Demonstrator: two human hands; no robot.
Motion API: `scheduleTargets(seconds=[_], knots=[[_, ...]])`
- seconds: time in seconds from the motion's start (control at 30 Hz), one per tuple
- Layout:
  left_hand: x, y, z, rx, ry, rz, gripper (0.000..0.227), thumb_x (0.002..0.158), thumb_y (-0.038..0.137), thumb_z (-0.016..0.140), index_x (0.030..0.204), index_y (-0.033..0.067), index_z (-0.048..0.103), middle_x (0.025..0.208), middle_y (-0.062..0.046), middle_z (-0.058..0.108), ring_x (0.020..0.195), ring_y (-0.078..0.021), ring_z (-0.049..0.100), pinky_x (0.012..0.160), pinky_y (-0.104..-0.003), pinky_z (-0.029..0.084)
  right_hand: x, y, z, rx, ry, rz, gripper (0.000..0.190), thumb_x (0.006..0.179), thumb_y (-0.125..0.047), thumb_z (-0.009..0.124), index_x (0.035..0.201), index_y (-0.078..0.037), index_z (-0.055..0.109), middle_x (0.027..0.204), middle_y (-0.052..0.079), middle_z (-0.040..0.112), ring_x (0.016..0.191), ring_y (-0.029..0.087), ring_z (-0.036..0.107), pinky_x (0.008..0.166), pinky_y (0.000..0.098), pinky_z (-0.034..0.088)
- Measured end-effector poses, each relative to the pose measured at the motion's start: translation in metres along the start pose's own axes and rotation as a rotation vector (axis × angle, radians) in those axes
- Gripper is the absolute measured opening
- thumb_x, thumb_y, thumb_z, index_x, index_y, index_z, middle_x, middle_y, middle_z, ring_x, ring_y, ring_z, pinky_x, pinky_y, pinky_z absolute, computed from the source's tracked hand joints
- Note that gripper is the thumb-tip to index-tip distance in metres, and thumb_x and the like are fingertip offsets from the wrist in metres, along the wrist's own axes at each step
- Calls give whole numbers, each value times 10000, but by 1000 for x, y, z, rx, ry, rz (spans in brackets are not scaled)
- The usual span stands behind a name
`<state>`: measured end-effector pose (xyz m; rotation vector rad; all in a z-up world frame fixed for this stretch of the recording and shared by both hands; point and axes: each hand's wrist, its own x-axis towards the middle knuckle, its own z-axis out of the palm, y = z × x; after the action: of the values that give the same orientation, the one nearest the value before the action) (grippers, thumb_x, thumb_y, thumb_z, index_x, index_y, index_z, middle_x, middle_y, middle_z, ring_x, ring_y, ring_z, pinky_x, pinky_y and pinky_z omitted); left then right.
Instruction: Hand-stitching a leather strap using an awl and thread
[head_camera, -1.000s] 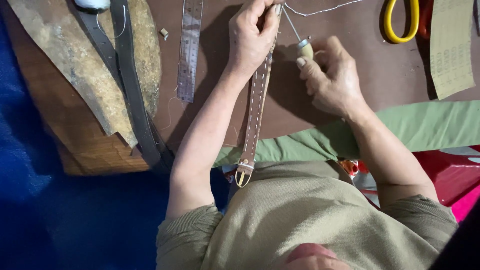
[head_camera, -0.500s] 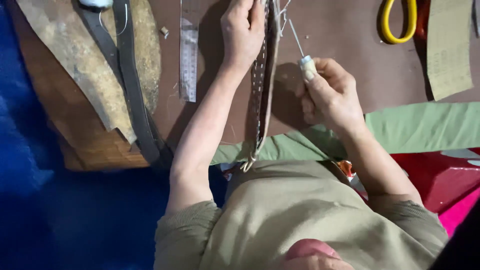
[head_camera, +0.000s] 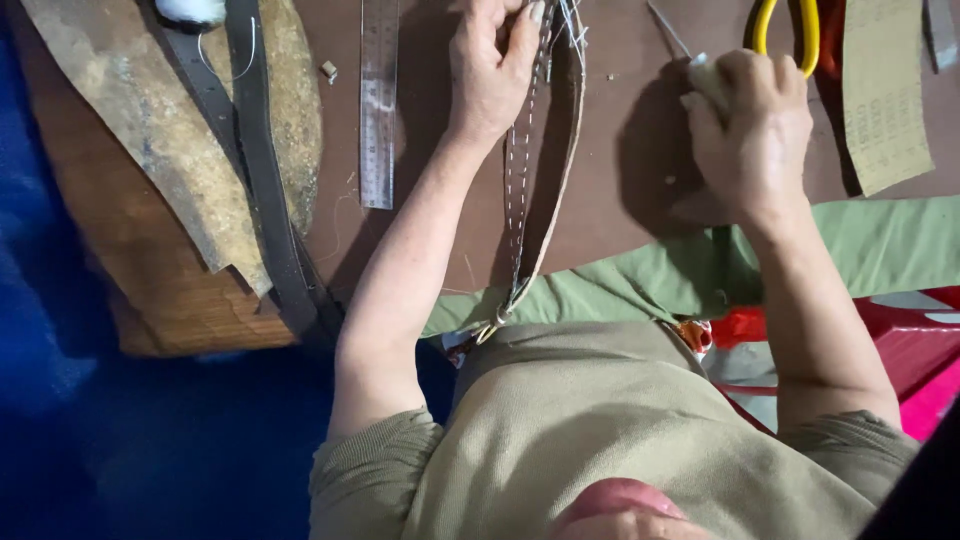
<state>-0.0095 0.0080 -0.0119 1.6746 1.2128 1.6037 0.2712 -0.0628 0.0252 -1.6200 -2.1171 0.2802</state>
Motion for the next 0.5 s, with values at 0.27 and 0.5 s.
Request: scheduleTargets(seconds=[0.27,0.5], knots=[[0,3,1,-15,-13,-12,67,999,162,596,981,107,563,807,-7,665,660,-117,573,627,-297,488,39,-67,1,299,62,-246,227,1149,-119,825,1203,55,691,1024,181,582,873,274,529,730,381,475],[-5,-15,5,45,58,9,91,966,191,648,954,108,613,820,-3,686,652,-132,607,643,-321,514,77,-77,49,521,10,-201,202,1021,95,789,924,-15,650,879,65,509,904,235,453,808,376,371]])
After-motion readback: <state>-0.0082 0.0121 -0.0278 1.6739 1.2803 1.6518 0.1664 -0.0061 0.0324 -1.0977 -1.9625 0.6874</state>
